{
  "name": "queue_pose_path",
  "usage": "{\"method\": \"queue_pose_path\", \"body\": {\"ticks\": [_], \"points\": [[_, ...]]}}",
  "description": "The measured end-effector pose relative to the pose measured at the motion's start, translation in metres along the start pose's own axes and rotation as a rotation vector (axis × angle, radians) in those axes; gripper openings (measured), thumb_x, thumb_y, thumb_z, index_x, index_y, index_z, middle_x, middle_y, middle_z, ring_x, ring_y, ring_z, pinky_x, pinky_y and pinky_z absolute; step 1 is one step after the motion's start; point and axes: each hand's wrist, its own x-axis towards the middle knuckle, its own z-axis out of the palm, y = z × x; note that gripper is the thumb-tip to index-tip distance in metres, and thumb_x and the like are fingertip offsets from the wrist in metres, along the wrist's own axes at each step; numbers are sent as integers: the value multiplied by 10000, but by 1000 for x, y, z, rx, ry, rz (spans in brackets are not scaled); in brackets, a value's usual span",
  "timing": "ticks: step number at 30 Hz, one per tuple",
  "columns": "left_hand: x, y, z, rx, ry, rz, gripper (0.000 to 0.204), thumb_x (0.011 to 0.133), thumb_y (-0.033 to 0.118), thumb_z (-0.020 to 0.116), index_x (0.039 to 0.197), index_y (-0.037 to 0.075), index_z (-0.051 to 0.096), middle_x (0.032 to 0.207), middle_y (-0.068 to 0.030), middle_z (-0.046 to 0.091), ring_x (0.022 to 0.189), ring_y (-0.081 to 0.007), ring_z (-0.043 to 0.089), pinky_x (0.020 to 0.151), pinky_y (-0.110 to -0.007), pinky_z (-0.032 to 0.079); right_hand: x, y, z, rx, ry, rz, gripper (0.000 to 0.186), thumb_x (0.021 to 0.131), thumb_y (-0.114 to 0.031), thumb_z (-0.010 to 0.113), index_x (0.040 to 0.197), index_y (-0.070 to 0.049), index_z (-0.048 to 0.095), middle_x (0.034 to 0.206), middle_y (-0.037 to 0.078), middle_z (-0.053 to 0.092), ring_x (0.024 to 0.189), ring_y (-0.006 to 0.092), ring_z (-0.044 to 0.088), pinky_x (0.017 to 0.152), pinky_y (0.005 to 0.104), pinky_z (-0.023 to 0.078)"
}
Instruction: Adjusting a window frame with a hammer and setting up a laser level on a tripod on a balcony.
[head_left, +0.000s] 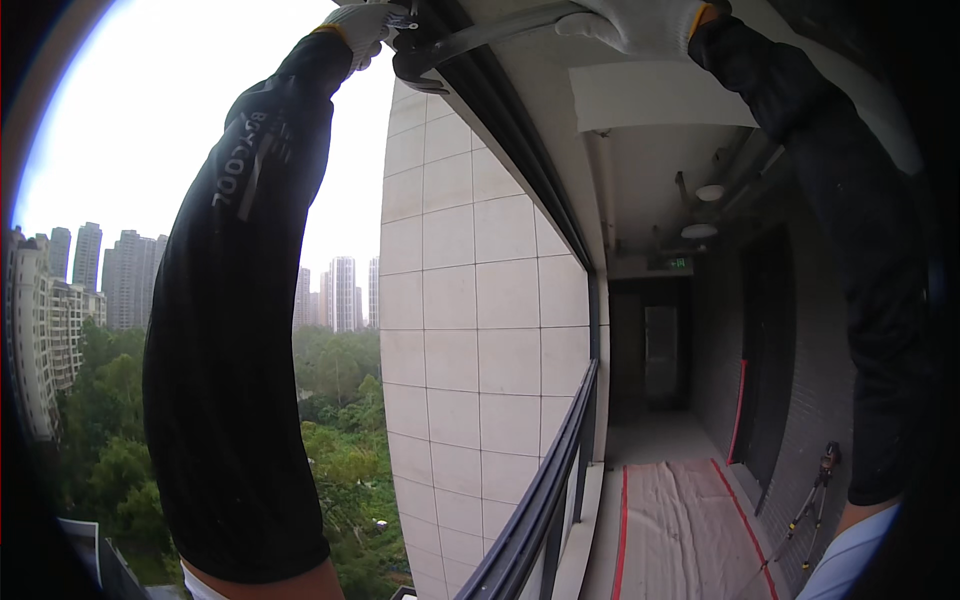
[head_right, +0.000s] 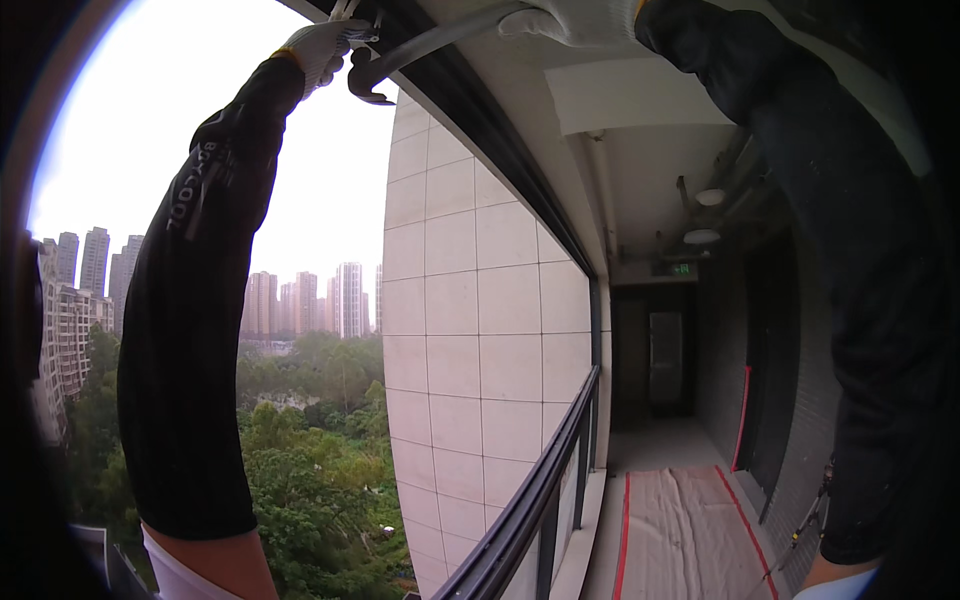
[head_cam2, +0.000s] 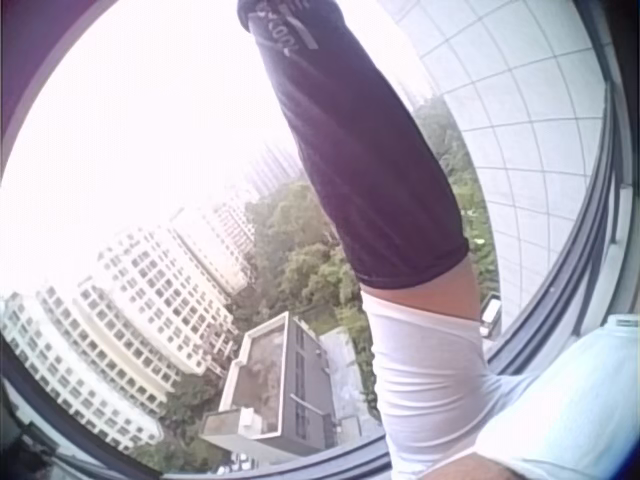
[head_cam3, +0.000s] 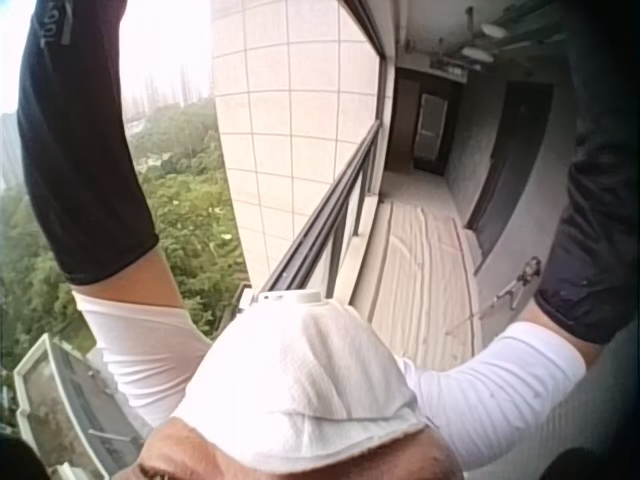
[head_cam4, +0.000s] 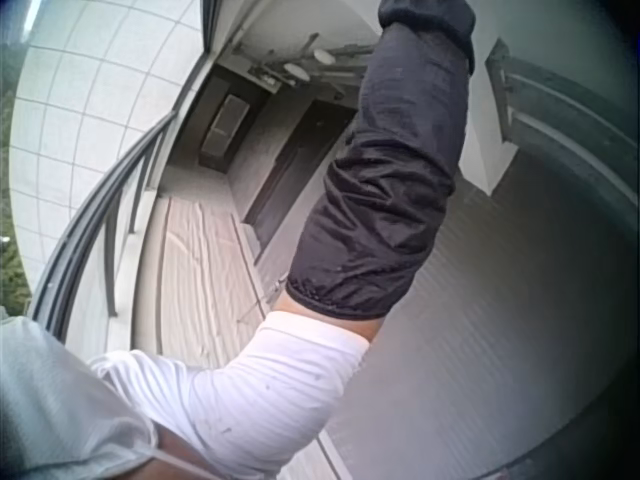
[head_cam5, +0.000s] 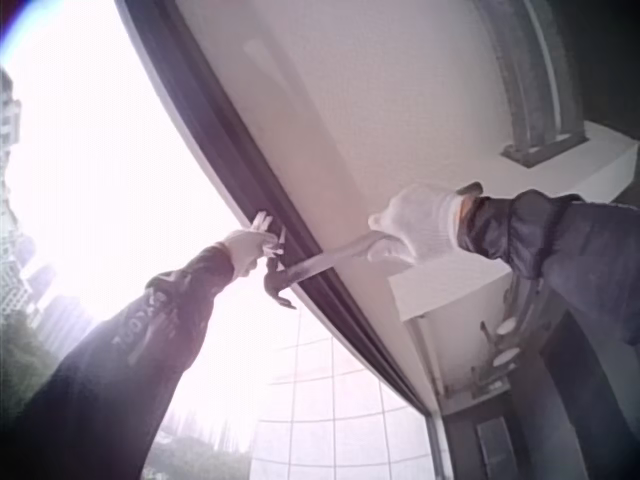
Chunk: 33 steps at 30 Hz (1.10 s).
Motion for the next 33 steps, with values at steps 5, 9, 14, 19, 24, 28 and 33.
{"method": "queue_pose_path", "body": {"ticks": [5,9,14,19,24,28,33], "points": [[-37,-3,23,-282,234,-16,261,969,289,659,1092,63,697,652,64,435,505,-47,337,425,-238,236,6,-2,-3,-65,0,2,463,964,-464,601,974,-10,690,838,250,700,834,448,689,755,546,520],[-69,-47,24,-327,466,8,313,951,327,661,923,18,703,559,42,472,432,-72,408,395,-284,317,4,-1,-11,-102,-65,-51,464,960,-462,607,972,-5,683,843,249,703,819,447,691,740,544,526],[-209,-96,63,-466,263,-156,433,954,455,701,783,72,594,559,66,428,413,-53,371,359,-255,289,15,-12,0,-74,-6,29,452,958,-465,606,923,-17,661,790,236,699,750,446,689,692,547,528],[-399,-103,169,-227,-611,-443,466,983,444,677,782,24,656,635,24,532,587,-58,482,551,-276,438,7,7,-13,-189,-51,2,459,959,-473,603,933,-19,664,783,230,697,751,443,689,694,552,524],[-558,-105,235,-312,-1236,-307,428,982,435,648,1021,14,714,828,-161,684,775,-258,666,753,-401,529,17,-6,-13,-179,-33,-35,467,956,-486,599,936,-25,670,781,218,698,753,441,688,694,550,525],[-595,-65,274,-239,-1290,-47,335,906,402,710,857,71,731,790,-215,698,755,-403,693,692,-490,528,17,10,5,-204,-46,-32,478,949,-501,600,940,-29,676,786,218,700,766,435,693,696,548,525],[-593,-63,356,-105,-1381,21,407,930,456,658,947,58,742,889,-212,720,850,-414,691,775,-488,534,18,-6,2,-179,0,-53,480,943,-507,602,950,-34,683,792,214,703,776,428,697,698,542,527]]}}
